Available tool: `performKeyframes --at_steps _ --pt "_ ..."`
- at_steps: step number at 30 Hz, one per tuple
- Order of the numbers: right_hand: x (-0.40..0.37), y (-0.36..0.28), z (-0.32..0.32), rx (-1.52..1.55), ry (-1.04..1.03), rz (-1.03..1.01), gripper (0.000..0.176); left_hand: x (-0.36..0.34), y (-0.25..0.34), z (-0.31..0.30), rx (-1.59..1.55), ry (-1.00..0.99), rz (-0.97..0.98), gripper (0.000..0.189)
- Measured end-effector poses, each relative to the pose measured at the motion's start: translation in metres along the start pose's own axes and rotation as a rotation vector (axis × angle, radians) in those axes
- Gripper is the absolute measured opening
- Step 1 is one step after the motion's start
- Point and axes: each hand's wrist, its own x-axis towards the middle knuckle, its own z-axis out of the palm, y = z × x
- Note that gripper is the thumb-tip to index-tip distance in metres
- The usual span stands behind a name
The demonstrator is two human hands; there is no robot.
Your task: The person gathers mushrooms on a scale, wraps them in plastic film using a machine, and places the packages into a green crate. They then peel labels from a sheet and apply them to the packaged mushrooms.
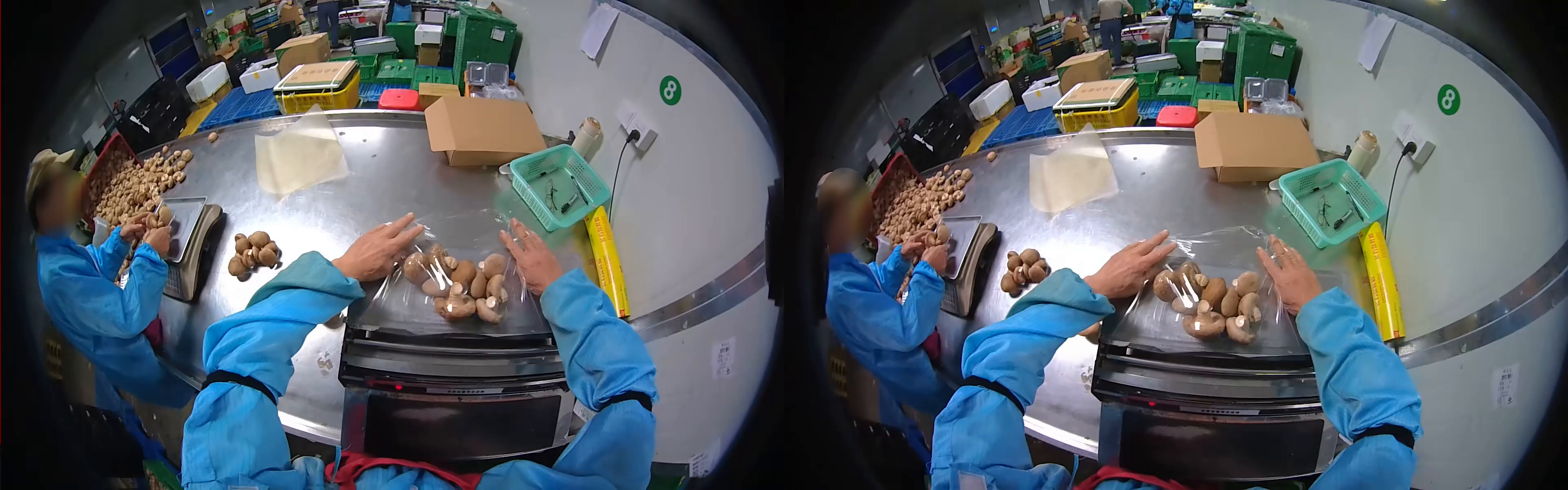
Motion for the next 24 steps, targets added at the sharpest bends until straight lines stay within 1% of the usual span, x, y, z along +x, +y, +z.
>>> performKeyframes --at_steps 1,2,3,5,6,7,8,9,10,11,12,13,14,15,16,17,19,20,21,23,24 --pt "0.000 -0.004 0.004 0.064 -0.049 0.067 0.048 -0.001 0.004 0.004 -0.108 -0.017 -0.085 0.052" --pt "-0.002 -0.007 0.006 0.123 -0.094 0.134 0.048 -0.002 0.005 0.012 -0.016 0.079 -0.006 0.048" --pt "-0.005 -0.012 0.006 0.121 -0.095 0.131 0.048 -0.004 0.004 0.017 -0.017 0.083 -0.008 0.048" --pt "-0.017 -0.022 0.004 0.156 -0.054 0.161 0.042 -0.007 0.005 0.023 -0.079 0.058 -0.054 0.044" --pt "-0.026 -0.027 0.006 0.152 -0.054 0.157 0.042 -0.010 0.010 0.024 -0.194 0.062 -0.096 0.040" --pt "-0.036 -0.032 0.012 0.238 0.008 0.168 0.036 -0.014 0.004 0.042 -0.313 0.095 -0.068 0.037" --pt "-0.043 -0.036 0.014 0.322 0.073 0.179 0.032 -0.021 0.010 0.041 -0.387 0.102 -0.049 0.037" --pt "-0.047 -0.043 0.007 0.317 0.077 0.178 0.032 -0.026 0.023 0.032 -0.462 0.106 -0.029 0.037" --pt "-0.052 -0.051 -0.003 0.857 0.007 0.429 0.029 -0.034 0.038 0.024 -0.654 0.130 -0.066 0.036" --pt "-0.055 -0.062 -0.018 1.400 -0.069 0.681 0.028 -0.038 0.055 0.012 -0.652 0.126 -0.063 0.036" --pt "-0.049 -0.078 -0.051 1.569 -0.030 0.771 0.029 -0.042 0.071 0.003 -1.111 0.048 -0.368 0.035" --pt "-0.053 -0.081 -0.063 1.576 -0.030 0.780 0.029 -0.048 0.086 -0.005 -1.559 -0.042 -0.696 0.033" --pt "-0.059 -0.085 -0.069 1.693 -0.109 0.891 0.029 -0.055 0.099 -0.011 -1.623 -0.027 -0.743 0.027" --pt "-0.065 -0.090 -0.078 1.808 -0.193 1.004 0.028 -0.065 0.114 -0.023 -1.762 -0.024 -0.808 0.030" --pt "-0.071 -0.097 -0.092 1.844 -0.188 0.973 0.027 -0.074 0.128 -0.034 -1.764 -0.035 -0.844 0.030" --pt "-0.080 -0.108 -0.101 1.859 -0.206 0.998 0.027 -0.085 0.140 -0.038 -1.771 -0.049 -0.891 0.031" --pt "-0.098 -0.132 -0.111 1.871 -0.302 1.038 0.032 -0.114 0.160 -0.034 -1.884 -0.190 -0.966 0.034" --pt "-0.111 -0.150 -0.114 1.913 -0.332 1.064 0.031 -0.136 0.171 -0.016 -1.905 -0.171 -0.935 0.034" --pt "-0.124 -0.168 -0.114 1.953 -0.371 1.091 0.035 -0.154 0.183 -0.001 -1.929 -0.159 -0.975 0.033" --pt "-0.177 -0.194 -0.074 2.147 -0.414 1.203 0.037 -0.186 0.205 0.020 -2.035 -0.167 -1.259 0.030" --pt "-0.181 -0.208 -0.074 2.108 -0.439 1.307 0.031 -0.199 0.208 0.035 -2.036 -0.182 -1.269 0.030"
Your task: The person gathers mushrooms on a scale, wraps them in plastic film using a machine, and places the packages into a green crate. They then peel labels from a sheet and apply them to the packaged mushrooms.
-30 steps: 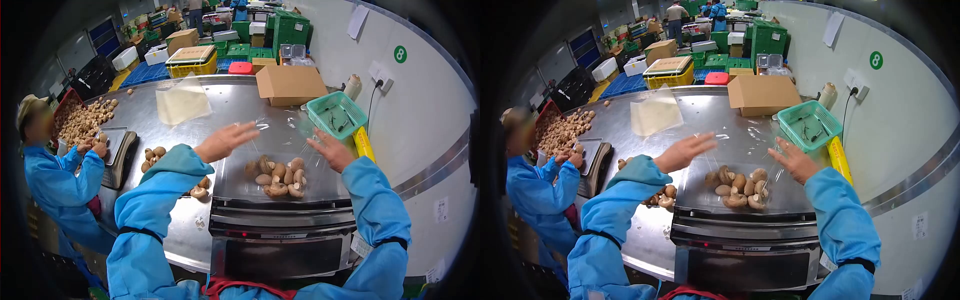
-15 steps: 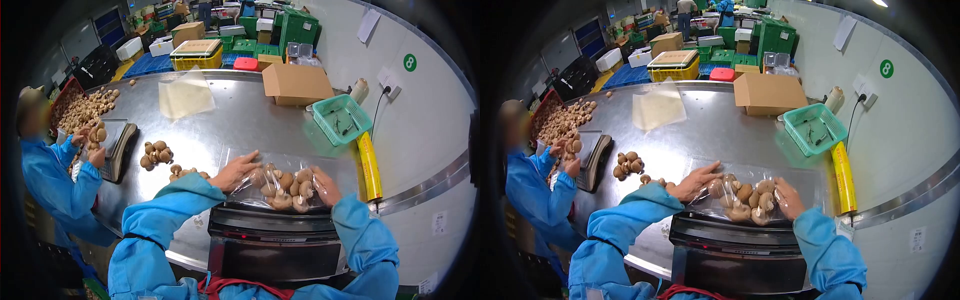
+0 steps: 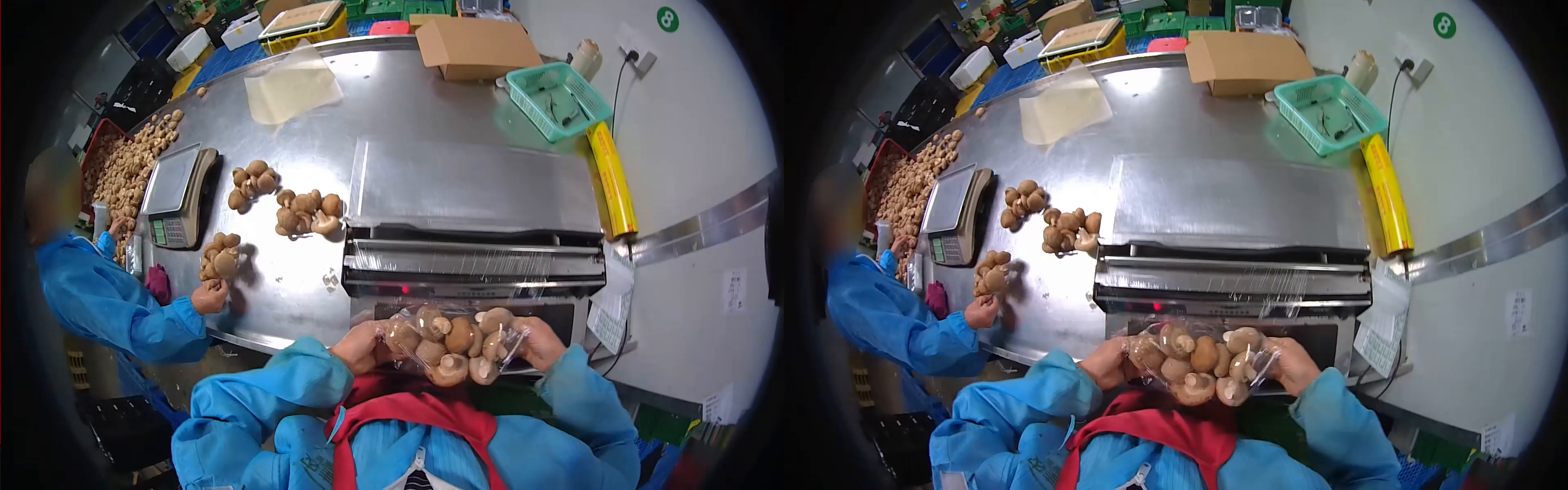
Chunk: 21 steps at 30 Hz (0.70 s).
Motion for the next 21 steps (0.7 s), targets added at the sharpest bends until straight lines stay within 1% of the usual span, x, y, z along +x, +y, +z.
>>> performKeyframes --at_steps 1,2,3,4,5,6,7,8,9,10,11,13,14,15,17,18,20,21 --pt "0.004 0.016 -0.001 0.052 0.074 0.019 0.028 0.008 -0.016 -0.013 -0.030 0.014 0.004 0.030" --pt "0.007 0.027 -0.010 0.026 0.086 -0.030 0.026 0.011 -0.028 -0.020 -0.060 0.028 0.010 0.030" --pt "0.009 0.035 -0.016 -0.002 0.097 -0.082 0.024 0.005 -0.023 -0.015 -0.080 0.050 0.044 0.027" --pt "0.011 0.044 -0.016 0.109 0.052 -0.229 0.023 0.008 -0.025 -0.021 -0.104 0.089 0.123 0.026" --pt "0.006 0.043 -0.015 0.235 0.029 -0.274 0.024 0.008 -0.022 -0.021 -0.125 0.125 0.205 0.024" --pt "0.001 0.042 -0.009 0.324 0.057 -0.278 0.024 0.002 -0.020 -0.017 -0.119 0.121 0.259 0.020" --pt "-0.003 0.042 -0.001 0.413 0.085 -0.283 0.025 0.001 -0.022 -0.016 -0.111 0.111 0.259 0.020" --pt "-0.005 0.047 0.005 0.417 0.092 -0.293 0.025 -0.001 -0.025 -0.017 -0.072 0.172 0.298 0.018" --pt "-0.006 0.053 0.011 0.332 0.132 -0.368 0.023 -0.002 -0.027 -0.018 -0.031 0.235 0.339 0.017" --pt "-0.007 0.058 0.015 0.247 0.170 -0.442 0.021 0.002 -0.029 -0.016 -0.032 0.273 0.377 0.014" --pt "-0.005 0.063 0.018 0.251 0.170 -0.454 0.021 0.006 -0.031 -0.015 -0.023 0.266 0.383 0.014" --pt "0.006 0.074 0.021 -0.111 0.364 -0.531 0.016 0.012 -0.033 -0.017 0.139 0.365 0.506 0.021" --pt "0.010 0.078 0.023 -0.126 0.401 -0.567 0.012 0.014 -0.033 -0.014 0.231 0.392 0.584 0.026" --pt "0.014 0.083 0.020 -0.186 0.442 -0.594 0.013 0.037 -0.040 -0.032 0.394 0.424 0.718 0.027" --pt "0.011 0.083 0.030 -0.197 0.505 -0.623 0.013 0.052 -0.036 -0.034 0.585 0.391 1.003 0.027" --pt "0.013 0.086 0.030 -0.182 0.534 -0.631 0.014 0.052 -0.031 -0.034 0.591 0.375 1.001 0.027" --pt "0.011 0.084 0.034 -0.143 0.549 -0.618 0.014 0.051 -0.024 -0.030 0.862 0.409 1.126 0.028" --pt "0.009 0.083 0.034 -0.112 0.546 -0.601 0.015 0.044 -0.021 -0.027 0.865 0.391 1.123 0.028"
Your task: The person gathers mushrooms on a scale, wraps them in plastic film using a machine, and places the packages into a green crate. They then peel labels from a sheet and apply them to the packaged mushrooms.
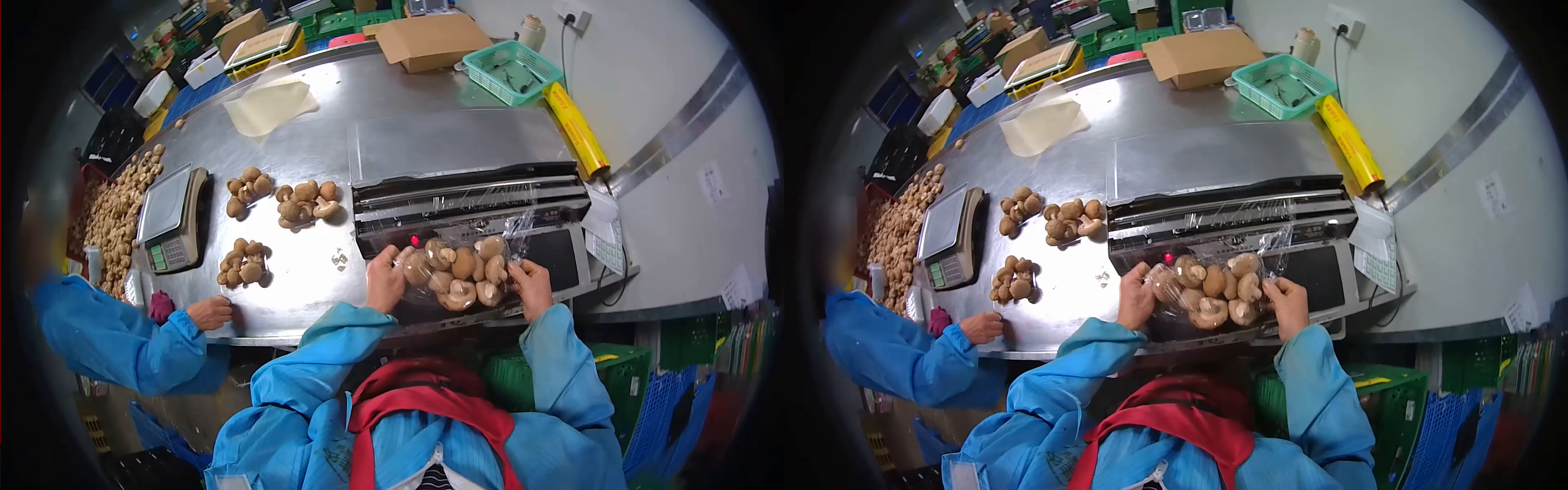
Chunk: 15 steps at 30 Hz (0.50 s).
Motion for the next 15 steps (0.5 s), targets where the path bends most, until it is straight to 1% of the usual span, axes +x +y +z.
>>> performKeyframes --at_steps 1,2,3,4,6,8,10,11,14,15 --pt "0.005 0.009 -0.003 0.072 0.006 0.020 0.016 0.000 0.008 -0.007 -0.236 -0.066 -0.232 0.026" --pt "0.007 0.014 -0.004 0.074 0.017 0.016 0.016 -0.001 0.017 -0.013 -0.467 -0.132 -0.464 0.025" --pt "0.008 0.017 -0.004 0.082 0.021 0.004 0.016 -0.005 0.022 -0.017 -0.533 -0.138 -0.498 0.020" --pt "0.009 0.021 -0.005 0.092 0.024 -0.006 0.017 -0.009 0.021 -0.021 -0.530 -0.149 -0.494 0.020" --pt "0.006 0.020 -0.003 0.113 0.041 -0.016 0.017 -0.015 0.018 -0.029 -0.670 -0.190 -0.551 0.016" --pt "0.003 0.019 0.001 0.131 0.059 -0.044 0.016 -0.015 0.013 -0.029 -0.676 -0.167 -0.541 0.015" --pt "0.002 0.020 0.002 0.126 0.069 -0.058 0.016 -0.014 0.015 -0.025 -0.587 -0.051 -0.627 0.011" --pt "0.003 0.021 0.003 0.120 0.076 -0.074 0.016 -0.015 0.014 -0.022 -0.588 -0.051 -0.624 0.011" --pt "0.006 0.026 0.003 0.094 0.068 -0.092 0.016 -0.016 0.012 -0.011 -0.523 -0.055 -0.568 0.012" --pt "0.007 0.029 0.002 0.095 0.066 -0.093 0.016 -0.016 0.014 -0.006 -0.513 -0.019 -0.420 0.013"
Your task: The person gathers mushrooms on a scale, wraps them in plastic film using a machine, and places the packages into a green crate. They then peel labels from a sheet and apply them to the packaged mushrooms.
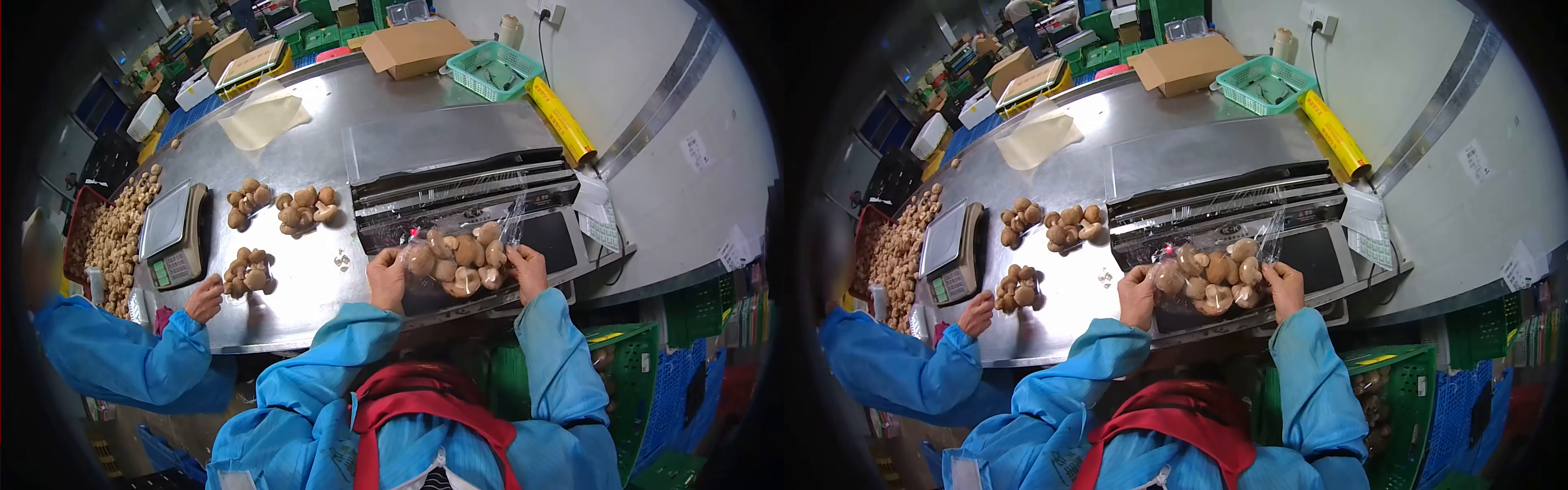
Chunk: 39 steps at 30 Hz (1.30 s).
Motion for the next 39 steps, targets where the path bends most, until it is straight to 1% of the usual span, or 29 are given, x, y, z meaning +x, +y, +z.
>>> performKeyframes --at_steps 1,2,3,4,5,7,9,10,11,13,15,17,19,21,22,23,25,26,27,29,30,31,33,34,37,38,39 --pt "0.002 0.003 -0.001 -0.030 0.006 -0.013 0.016 0.002 0.001 0.004 0.011 -0.004 0.151 0.014" --pt "0.003 0.004 -0.002 -0.061 0.014 -0.026 0.016 0.000 0.009 0.008 0.076 0.003 0.234 0.019" --pt "0.001 0.002 -0.001 -0.060 0.016 -0.026 0.016 0.007 0.003 0.004 0.077 0.000 0.235 0.019" --pt "-0.001 -0.001 0.002 -0.032 0.035 -0.021 0.017 0.020 -0.009 -0.005 0.296 0.004 0.370 0.020" --pt "-0.002 -0.003 0.005 -0.006 0.054 -0.018 0.019 0.025 -0.008 -0.009 0.514 0.010 0.505 0.021" --pt "0.002 -0.002 0.006 0.025 0.071 -0.030 0.020 0.031 -0.010 -0.012 0.508 -0.027 0.504 0.022" --pt "-0.004 -0.005 0.006 0.052 0.099 -0.034 0.021 0.026 0.001 -0.008 0.387 0.001 0.319 0.023" --pt "-0.007 -0.008 0.006 0.097 0.127 -0.012 0.021 0.023 0.000 -0.006 0.241 0.018 0.246 0.024" --pt "-0.010 -0.011 0.006 0.142 0.155 0.012 0.022 0.024 -0.006 -0.012 0.202 0.024 0.211 0.023" --pt "-0.013 -0.007 0.003 0.107 0.208 -0.013 0.024 0.019 -0.009 -0.016 0.106 0.005 0.137 0.022" --pt "-0.016 -0.005 0.002 0.078 0.211 -0.044 0.024 0.014 -0.010 -0.021 0.046 -0.031 0.165 0.019" --pt "-0.019 -0.008 0.006 0.080 0.204 -0.049 0.024 0.011 0.000 -0.029 0.139 -0.079 0.211 0.016" --pt "-0.020 -0.009 0.008 0.080 0.244 -0.040 0.024 0.002 0.013 -0.033 0.165 -0.047 0.183 0.018" --pt "-0.018 -0.004 0.004 0.064 0.214 -0.035 0.025 -0.002 0.014 -0.042 -0.117 -0.073 -0.152 0.022" --pt "-0.017 -0.002 0.003 0.073 0.206 -0.036 0.025 -0.006 0.012 -0.045 -0.137 -0.111 -0.195 0.029" --pt "-0.016 -0.001 0.003 0.082 0.199 -0.038 0.025 -0.011 0.013 -0.041 -0.126 -0.071 -0.241 0.032" --pt "-0.017 -0.002 0.004 0.053 0.194 -0.036 0.025 -0.012 0.003 -0.030 -0.054 0.003 -0.108 0.033" --pt "-0.018 -0.003 0.005 0.023 0.201 -0.037 0.025 -0.016 0.007 -0.023 -0.025 -0.003 0.010 0.029" --pt "-0.017 -0.002 0.006 0.021 0.201 -0.040 0.025 -0.013 0.005 -0.017 -0.028 -0.003 0.012 0.029" --pt "-0.018 0.000 0.006 0.008 0.204 -0.065 0.025 -0.006 0.001 -0.007 0.069 0.013 0.299 0.020" --pt "-0.019 -0.001 0.006 0.005 0.211 -0.069 0.025 -0.006 0.003 -0.001 0.018 0.033 0.325 0.014" --pt "-0.020 -0.001 0.008 0.004 0.214 -0.076 0.025 -0.004 0.002 0.001 0.013 0.023 0.326 0.014" --pt "-0.021 -0.001 0.007 0.002 0.227 -0.086 0.025 0.000 0.000 0.001 0.088 0.080 0.448 0.012" --pt "-0.019 0.002 0.006 -0.001 0.219 -0.085 0.025 0.000 -0.002 -0.002 0.090 0.056 0.405 0.013" --pt "-0.018 0.001 0.009 0.011 0.228 -0.085 0.025 -0.006 0.005 0.001 0.017 0.051 0.431 0.012" --pt "-0.018 0.002 0.010 -0.018 0.242 -0.098 0.025 -0.008 0.005 0.005 -0.090 0.027 0.338 0.013" --pt "-0.017 0.002 0.011 -0.050 0.254 -0.109 0.026 -0.007 0.005 0.005 -0.087 0.022 0.333 0.013"
